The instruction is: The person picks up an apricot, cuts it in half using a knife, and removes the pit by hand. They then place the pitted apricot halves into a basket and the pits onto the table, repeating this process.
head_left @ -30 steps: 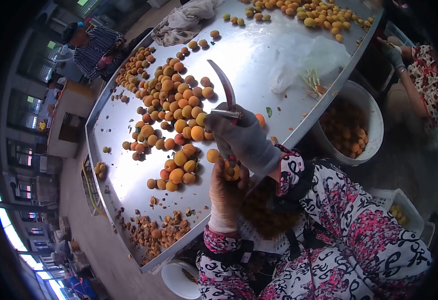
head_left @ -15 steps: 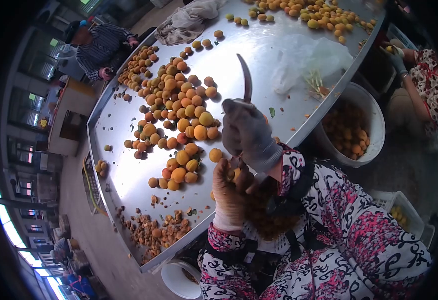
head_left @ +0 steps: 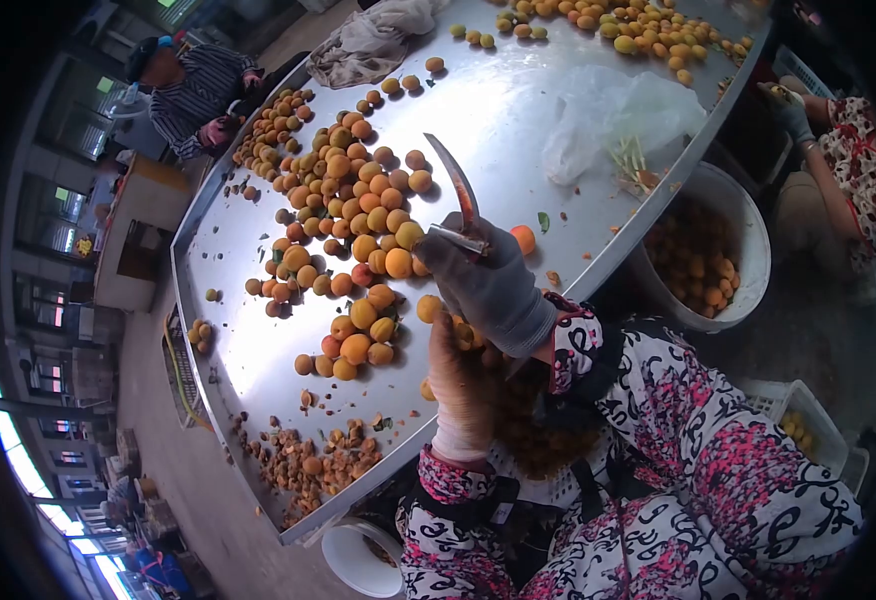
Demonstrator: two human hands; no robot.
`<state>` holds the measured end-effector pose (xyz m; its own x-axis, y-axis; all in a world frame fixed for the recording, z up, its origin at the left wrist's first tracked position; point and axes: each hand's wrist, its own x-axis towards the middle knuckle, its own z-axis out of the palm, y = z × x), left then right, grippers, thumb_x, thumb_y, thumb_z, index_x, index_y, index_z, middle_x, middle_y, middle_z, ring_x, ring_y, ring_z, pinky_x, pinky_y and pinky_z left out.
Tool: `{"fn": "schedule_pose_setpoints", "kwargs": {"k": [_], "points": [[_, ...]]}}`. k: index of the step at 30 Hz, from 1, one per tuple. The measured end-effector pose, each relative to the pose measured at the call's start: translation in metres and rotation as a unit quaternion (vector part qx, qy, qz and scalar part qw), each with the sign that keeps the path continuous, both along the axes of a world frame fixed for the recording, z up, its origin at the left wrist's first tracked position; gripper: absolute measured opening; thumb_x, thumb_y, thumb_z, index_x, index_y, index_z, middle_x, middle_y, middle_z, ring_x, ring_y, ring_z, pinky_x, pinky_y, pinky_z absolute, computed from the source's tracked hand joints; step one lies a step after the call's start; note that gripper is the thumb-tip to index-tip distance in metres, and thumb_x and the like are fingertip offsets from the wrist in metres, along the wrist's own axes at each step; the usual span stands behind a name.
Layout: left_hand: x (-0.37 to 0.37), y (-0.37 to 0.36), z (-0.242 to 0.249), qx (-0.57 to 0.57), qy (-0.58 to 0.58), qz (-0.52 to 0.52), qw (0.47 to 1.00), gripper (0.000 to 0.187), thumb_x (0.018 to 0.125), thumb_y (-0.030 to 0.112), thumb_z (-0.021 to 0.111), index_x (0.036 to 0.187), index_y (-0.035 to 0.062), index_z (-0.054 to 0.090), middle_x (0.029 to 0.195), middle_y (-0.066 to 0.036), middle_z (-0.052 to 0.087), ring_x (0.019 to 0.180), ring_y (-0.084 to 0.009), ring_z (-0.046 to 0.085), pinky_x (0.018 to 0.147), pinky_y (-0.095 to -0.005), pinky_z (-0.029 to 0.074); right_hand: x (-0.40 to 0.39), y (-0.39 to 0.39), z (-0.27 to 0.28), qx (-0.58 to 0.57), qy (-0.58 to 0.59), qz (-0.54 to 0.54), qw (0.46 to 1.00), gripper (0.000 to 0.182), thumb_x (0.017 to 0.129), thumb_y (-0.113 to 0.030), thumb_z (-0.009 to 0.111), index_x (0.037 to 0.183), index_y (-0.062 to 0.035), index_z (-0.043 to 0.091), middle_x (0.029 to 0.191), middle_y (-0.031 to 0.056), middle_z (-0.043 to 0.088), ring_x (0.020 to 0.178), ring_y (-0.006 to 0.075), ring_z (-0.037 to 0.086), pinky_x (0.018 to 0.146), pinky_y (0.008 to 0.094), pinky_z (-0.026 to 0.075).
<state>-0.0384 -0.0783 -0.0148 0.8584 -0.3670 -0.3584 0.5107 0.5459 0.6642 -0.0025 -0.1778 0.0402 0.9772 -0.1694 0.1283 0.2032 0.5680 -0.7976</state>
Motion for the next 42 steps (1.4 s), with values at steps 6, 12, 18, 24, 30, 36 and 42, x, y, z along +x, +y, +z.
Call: {"fn": "schedule_pose_setpoints", "kwargs": {"k": [6,12,18,24,30,36,42], "points": [[0.014,0.014,-0.038,-0.170,0.014,-0.050,0.984,0.042,0.089,0.043,0.041,0.113,0.0092,0.045,0.102,-0.005,0.053,0.092,-0.0172,0.054,0.084,-0.0332,0.043,0.011,-0.006,-0.005,0.040,0.062,-0.080,0.994,0.017,0.089,-0.024,0.056,0.083,-0.0082,0.052,0.054,-0.0056,0.043,0.043,0.0027,0.038,0.038,0.0189,0.028],[0.010,0.009,-0.047,0.022,-0.218,-0.108,0.970,0.041,0.089,0.041,0.045,0.114,0.0082,0.043,0.102,-0.004,0.053,0.091,-0.0169,0.055,0.089,-0.0330,0.042,0.010,0.000,-0.005,0.105,0.025,-0.068,0.992,0.015,0.089,-0.023,0.055,0.087,-0.0079,0.053,0.062,-0.0043,0.050,0.050,0.0060,0.048,0.042,0.0205,0.036],[0.008,-0.009,-0.019,-0.092,0.019,0.069,0.993,0.037,0.085,0.028,0.053,0.112,0.0026,0.048,0.104,-0.012,0.056,0.098,-0.0229,0.055,0.086,-0.0371,0.045,0.010,0.021,-0.024,-0.184,-0.149,-0.179,0.955,0.017,0.084,-0.018,0.063,0.087,-0.0023,0.057,0.074,0.0009,0.059,0.067,0.0057,0.055,0.058,0.0216,0.045],[0.024,0.012,-0.026,-0.436,0.013,-0.227,0.871,0.041,0.084,0.047,0.049,0.107,0.0129,0.050,0.093,-0.001,0.058,0.091,-0.0196,0.055,0.084,-0.0340,0.046,0.013,-0.008,-0.006,0.181,0.123,-0.021,0.976,0.027,0.092,-0.023,0.045,0.071,-0.0077,0.048,0.047,-0.0041,0.038,0.035,0.0059,0.031,0.032,0.0219,0.024],[0.014,0.004,-0.020,0.039,-0.181,-0.011,0.983,0.031,0.092,0.022,0.044,0.116,0.0035,0.043,0.113,-0.008,0.051,0.103,-0.0197,0.054,0.091,-0.0351,0.045,0.012,0.030,-0.026,-0.164,-0.159,-0.150,0.962,0.017,0.085,-0.020,0.062,0.091,-0.0044,0.059,0.067,0.0000,0.055,0.061,0.0027,0.050,0.052,0.0181,0.040],[0.043,0.045,-0.027,-0.088,0.039,0.049,0.994,0.024,0.082,0.010,0.056,0.106,0.0035,0.052,0.098,-0.007,0.057,0.087,-0.0167,0.056,0.085,-0.0302,0.046,0.016,0.008,-0.012,-0.016,-0.041,-0.087,0.995,0.017,0.084,-0.018,0.063,0.089,-0.0021,0.058,0.071,-0.0050,0.055,0.064,0.0000,0.049,0.053,0.0162,0.040],[0.030,0.051,0.016,0.344,-0.196,0.015,0.918,0.019,0.081,0.010,0.055,0.098,0.0026,0.055,0.092,-0.005,0.057,0.087,-0.0121,0.053,0.079,-0.0247,0.043,0.014,-0.025,-0.015,-0.077,0.080,-0.032,0.993,0.021,0.083,-0.023,0.063,0.088,-0.0034,0.059,0.062,-0.0037,0.052,0.059,0.0013,0.047,0.054,0.0187,0.041]]}}
